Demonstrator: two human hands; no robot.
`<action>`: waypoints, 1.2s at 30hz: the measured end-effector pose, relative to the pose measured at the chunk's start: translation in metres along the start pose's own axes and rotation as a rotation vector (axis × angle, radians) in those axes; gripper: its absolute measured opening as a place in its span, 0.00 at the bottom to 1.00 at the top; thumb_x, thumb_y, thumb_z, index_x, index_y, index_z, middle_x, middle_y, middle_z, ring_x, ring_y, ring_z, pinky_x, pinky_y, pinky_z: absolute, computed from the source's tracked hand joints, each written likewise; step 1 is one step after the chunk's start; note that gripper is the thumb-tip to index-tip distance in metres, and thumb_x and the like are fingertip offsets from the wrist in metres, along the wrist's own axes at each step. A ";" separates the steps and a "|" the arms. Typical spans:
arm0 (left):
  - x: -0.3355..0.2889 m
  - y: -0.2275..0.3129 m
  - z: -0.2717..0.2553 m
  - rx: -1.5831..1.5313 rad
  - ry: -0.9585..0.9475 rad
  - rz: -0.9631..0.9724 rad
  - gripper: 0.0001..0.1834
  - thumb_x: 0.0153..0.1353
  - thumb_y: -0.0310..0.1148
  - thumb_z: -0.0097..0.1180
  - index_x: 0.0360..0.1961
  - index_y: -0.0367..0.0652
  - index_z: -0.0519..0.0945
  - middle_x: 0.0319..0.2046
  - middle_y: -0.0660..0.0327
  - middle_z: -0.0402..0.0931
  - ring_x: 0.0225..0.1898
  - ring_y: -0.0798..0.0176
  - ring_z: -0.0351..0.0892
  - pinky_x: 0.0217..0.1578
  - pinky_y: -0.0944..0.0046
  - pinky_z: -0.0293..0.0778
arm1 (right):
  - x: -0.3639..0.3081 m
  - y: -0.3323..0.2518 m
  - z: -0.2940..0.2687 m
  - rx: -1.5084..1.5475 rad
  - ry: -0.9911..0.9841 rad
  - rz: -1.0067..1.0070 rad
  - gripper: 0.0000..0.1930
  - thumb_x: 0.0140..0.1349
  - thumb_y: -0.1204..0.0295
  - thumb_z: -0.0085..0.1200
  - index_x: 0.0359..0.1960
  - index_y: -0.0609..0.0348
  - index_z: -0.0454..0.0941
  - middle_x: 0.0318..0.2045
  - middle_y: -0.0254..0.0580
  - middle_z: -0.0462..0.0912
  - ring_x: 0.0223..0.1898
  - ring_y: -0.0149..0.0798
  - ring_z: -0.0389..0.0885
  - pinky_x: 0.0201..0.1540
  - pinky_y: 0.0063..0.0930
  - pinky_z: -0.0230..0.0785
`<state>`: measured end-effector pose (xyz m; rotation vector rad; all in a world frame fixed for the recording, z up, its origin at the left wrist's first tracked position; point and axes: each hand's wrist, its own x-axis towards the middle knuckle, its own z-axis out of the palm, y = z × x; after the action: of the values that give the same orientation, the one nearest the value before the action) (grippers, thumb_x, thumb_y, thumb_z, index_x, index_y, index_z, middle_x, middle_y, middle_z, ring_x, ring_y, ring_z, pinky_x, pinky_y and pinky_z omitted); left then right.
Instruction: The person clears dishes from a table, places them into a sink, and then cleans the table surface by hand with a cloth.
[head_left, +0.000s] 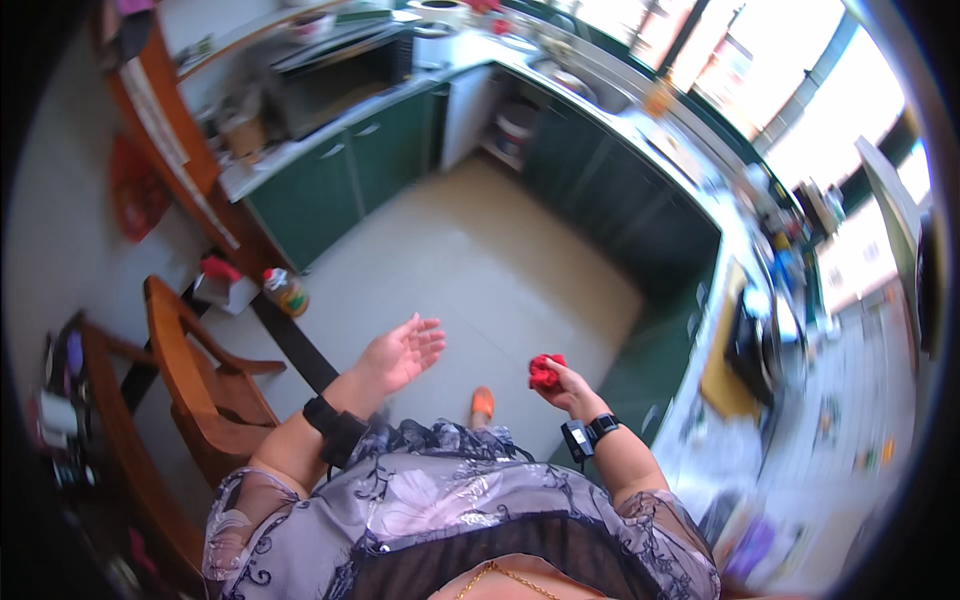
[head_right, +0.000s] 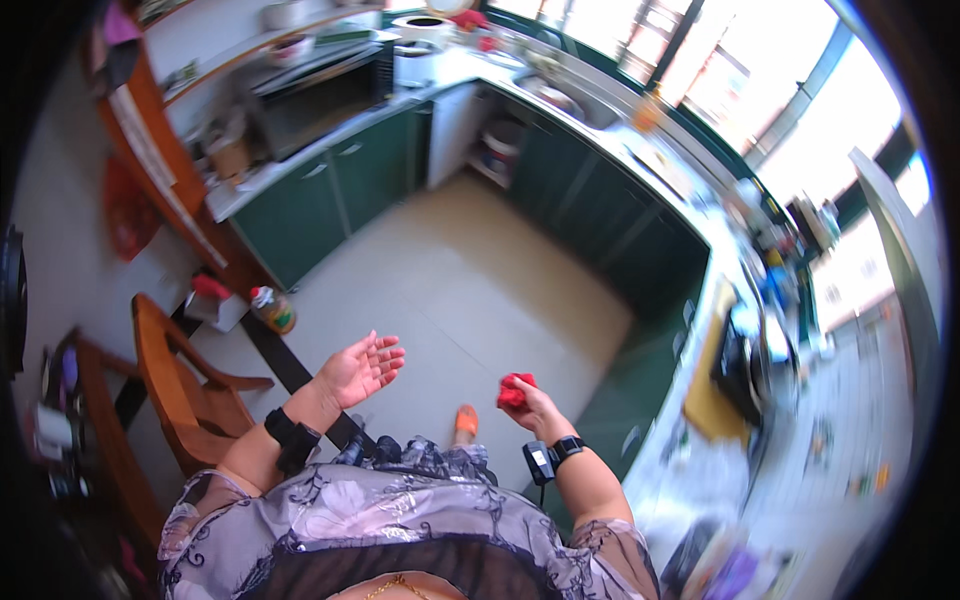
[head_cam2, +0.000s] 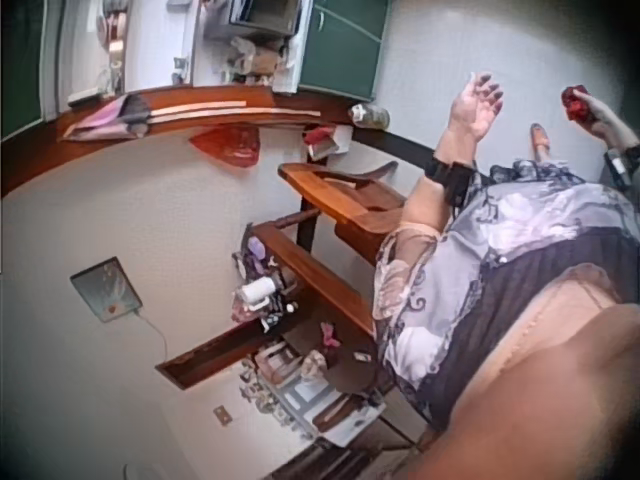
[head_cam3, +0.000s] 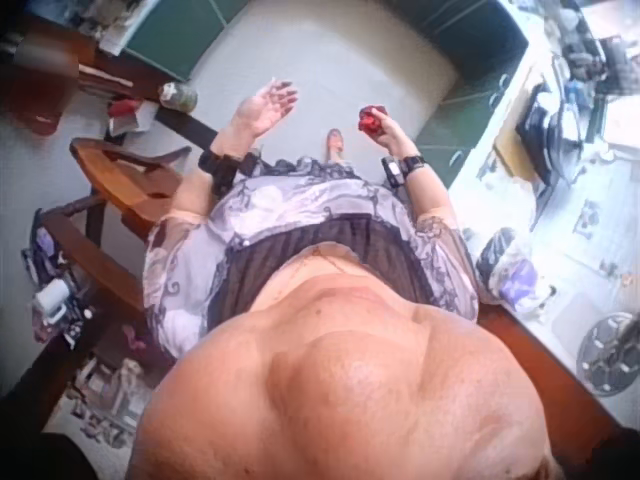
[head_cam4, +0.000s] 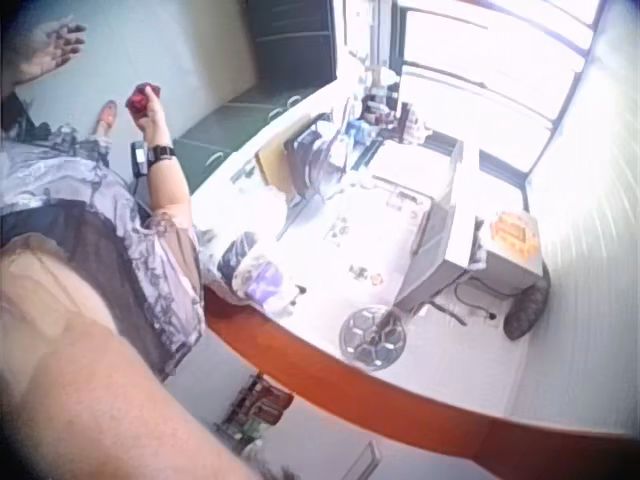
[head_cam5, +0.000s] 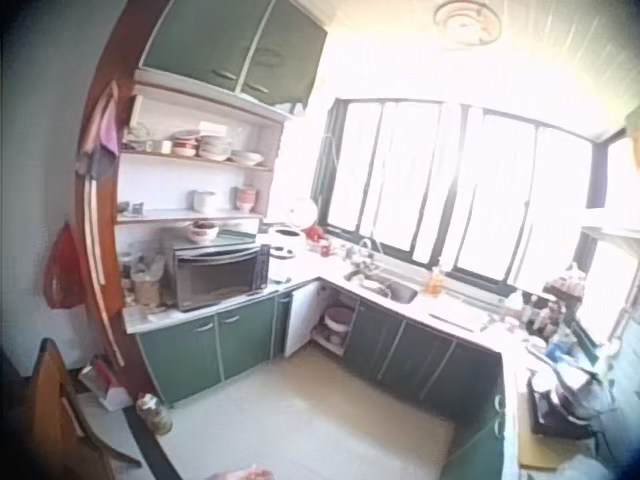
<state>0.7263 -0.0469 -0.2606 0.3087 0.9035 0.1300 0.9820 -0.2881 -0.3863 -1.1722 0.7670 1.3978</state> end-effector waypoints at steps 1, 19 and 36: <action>-0.005 -0.009 -0.004 -0.073 0.084 0.030 0.21 0.72 0.46 0.42 0.54 0.41 0.72 0.48 0.54 0.76 0.50 0.58 0.75 0.50 0.60 0.74 | 0.010 -0.020 -0.001 -0.063 0.138 -0.025 0.12 0.65 0.70 0.54 0.47 0.59 0.71 0.38 0.44 0.80 0.38 0.44 0.81 0.38 0.43 0.80; -0.172 -0.123 -0.004 -0.248 0.265 0.482 0.22 0.70 0.46 0.48 0.54 0.40 0.73 0.47 0.54 0.77 0.49 0.61 0.77 0.50 0.64 0.72 | -0.042 -0.139 0.071 -0.921 -0.235 -0.580 0.27 0.70 0.45 0.40 0.31 0.57 0.77 0.26 0.39 0.80 0.30 0.37 0.81 0.32 0.22 0.66; -0.538 -0.625 -0.057 -0.724 0.362 0.435 0.18 0.70 0.42 0.48 0.53 0.41 0.73 0.44 0.55 0.77 0.45 0.60 0.77 0.45 0.63 0.76 | -0.312 0.267 -0.104 -0.905 -0.334 -0.092 0.37 0.63 0.34 0.37 0.56 0.55 0.67 0.53 0.48 0.70 0.51 0.48 0.70 0.50 0.48 0.66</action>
<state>0.3394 -0.7567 -0.0870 -0.2099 1.0701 0.9151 0.7175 -0.5368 -0.1670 -1.5457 -0.2082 1.8628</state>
